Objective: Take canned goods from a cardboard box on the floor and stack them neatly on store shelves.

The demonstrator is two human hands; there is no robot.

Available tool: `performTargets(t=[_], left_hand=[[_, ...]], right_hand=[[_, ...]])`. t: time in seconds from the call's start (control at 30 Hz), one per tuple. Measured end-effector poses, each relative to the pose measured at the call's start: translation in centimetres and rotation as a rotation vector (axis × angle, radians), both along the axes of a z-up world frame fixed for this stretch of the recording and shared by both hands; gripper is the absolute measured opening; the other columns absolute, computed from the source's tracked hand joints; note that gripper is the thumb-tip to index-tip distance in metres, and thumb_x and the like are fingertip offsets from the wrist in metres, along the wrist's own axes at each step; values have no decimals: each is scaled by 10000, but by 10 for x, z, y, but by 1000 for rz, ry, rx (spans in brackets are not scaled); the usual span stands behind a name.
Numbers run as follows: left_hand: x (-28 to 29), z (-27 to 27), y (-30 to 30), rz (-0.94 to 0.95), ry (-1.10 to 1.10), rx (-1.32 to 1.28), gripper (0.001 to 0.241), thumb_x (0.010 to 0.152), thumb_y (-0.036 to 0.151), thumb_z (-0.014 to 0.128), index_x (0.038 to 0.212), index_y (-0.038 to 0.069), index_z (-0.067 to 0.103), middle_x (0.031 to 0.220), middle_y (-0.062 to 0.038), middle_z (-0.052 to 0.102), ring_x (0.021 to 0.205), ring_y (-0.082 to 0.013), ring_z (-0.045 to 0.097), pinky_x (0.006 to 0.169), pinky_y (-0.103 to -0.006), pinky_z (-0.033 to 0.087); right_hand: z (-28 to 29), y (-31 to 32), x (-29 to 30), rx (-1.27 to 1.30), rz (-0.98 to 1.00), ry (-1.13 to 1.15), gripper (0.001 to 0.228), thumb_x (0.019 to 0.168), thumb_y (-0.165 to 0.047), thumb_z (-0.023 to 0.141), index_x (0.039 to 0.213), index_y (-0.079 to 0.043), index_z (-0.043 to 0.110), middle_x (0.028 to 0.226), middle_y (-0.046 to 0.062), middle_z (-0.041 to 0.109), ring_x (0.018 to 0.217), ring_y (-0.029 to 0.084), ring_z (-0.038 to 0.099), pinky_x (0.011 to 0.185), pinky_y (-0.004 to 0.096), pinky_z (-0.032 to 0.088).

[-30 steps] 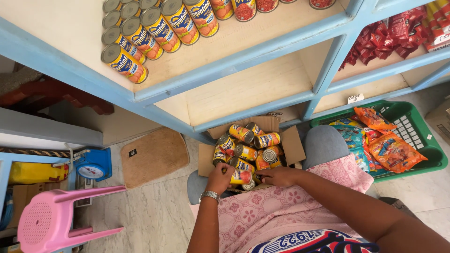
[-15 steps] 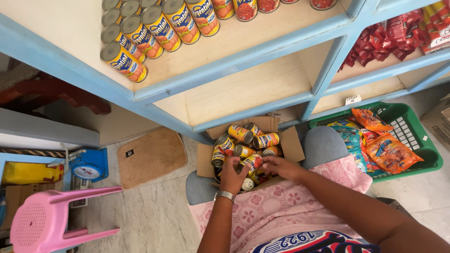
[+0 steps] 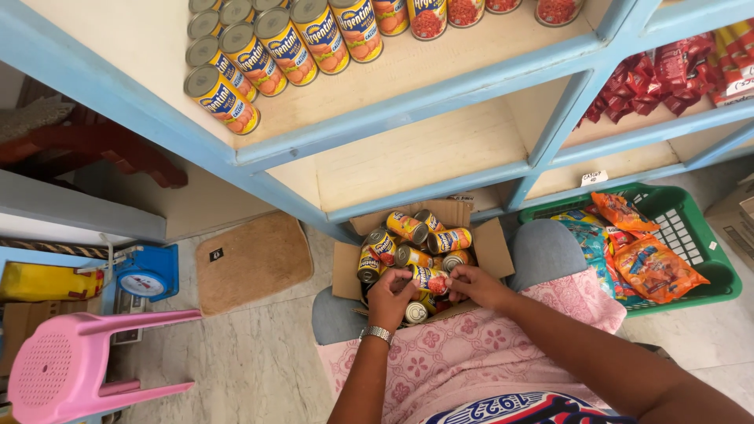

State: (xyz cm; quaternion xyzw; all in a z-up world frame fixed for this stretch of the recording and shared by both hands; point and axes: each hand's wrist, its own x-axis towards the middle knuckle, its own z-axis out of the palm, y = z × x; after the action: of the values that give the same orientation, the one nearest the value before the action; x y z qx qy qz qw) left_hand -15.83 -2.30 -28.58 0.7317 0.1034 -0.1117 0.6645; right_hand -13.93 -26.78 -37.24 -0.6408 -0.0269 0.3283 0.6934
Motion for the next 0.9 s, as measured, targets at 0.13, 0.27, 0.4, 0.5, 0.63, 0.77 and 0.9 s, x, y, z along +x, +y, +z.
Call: performTargets(t=[0.13,0.27,0.4,0.5,0.63,0.77,0.9], left_hand=[[1,-18,2,-26,-76,-34,154,902,33,746,1028,40,658,988,-73,756,894,-115,721,774,-275,601],[2,-17,1,-35,-142,-30,137,915,29,726,1024,41,643,1111,-78,742,980,-115,706,842,-269,581],[4,-6,0,-47,-170,-16,156,882,41,725,1006,47,630,1333,-71,641,1065,-133,693,876,-279,596],[2,15,-5,-49,-188,28,184,836,55,777,971,42,653,1387,-83,580,1099,-147,679,865,-291,611],[-2,34,-16,-42,-240,147,194,788,100,844,916,55,706,1370,-106,618,1103,-170,682,826,-290,612],[-7,41,-28,-68,-407,240,179,780,106,860,883,55,723,1374,-119,642,1121,-202,687,818,-300,591],[-6,69,-40,-75,-405,320,195,762,106,863,868,53,707,1341,-112,631,1077,-228,683,803,-309,568]], right_hand=[[4,1,-1,28,-63,-1,200,989,-272,640,933,-88,585,825,29,699,790,111,660,733,282,540],[-2,-1,0,80,-106,-42,184,987,-244,669,912,-94,593,830,-8,656,799,84,614,725,269,515],[4,-1,-1,98,-133,-60,169,968,-190,717,882,-84,617,830,-20,641,795,74,590,710,267,494],[3,-2,0,107,-156,-51,157,943,-156,735,895,-75,609,851,-4,672,816,93,629,727,280,525],[8,-5,5,167,-212,-5,209,899,-104,738,1024,-68,574,936,46,720,879,145,700,774,330,591],[5,-6,6,218,-199,-27,410,862,-59,736,1216,-107,536,983,66,716,903,152,699,795,337,593],[11,-5,8,262,-133,-15,540,859,-28,738,1348,-91,517,1018,77,727,930,149,699,835,325,585]])
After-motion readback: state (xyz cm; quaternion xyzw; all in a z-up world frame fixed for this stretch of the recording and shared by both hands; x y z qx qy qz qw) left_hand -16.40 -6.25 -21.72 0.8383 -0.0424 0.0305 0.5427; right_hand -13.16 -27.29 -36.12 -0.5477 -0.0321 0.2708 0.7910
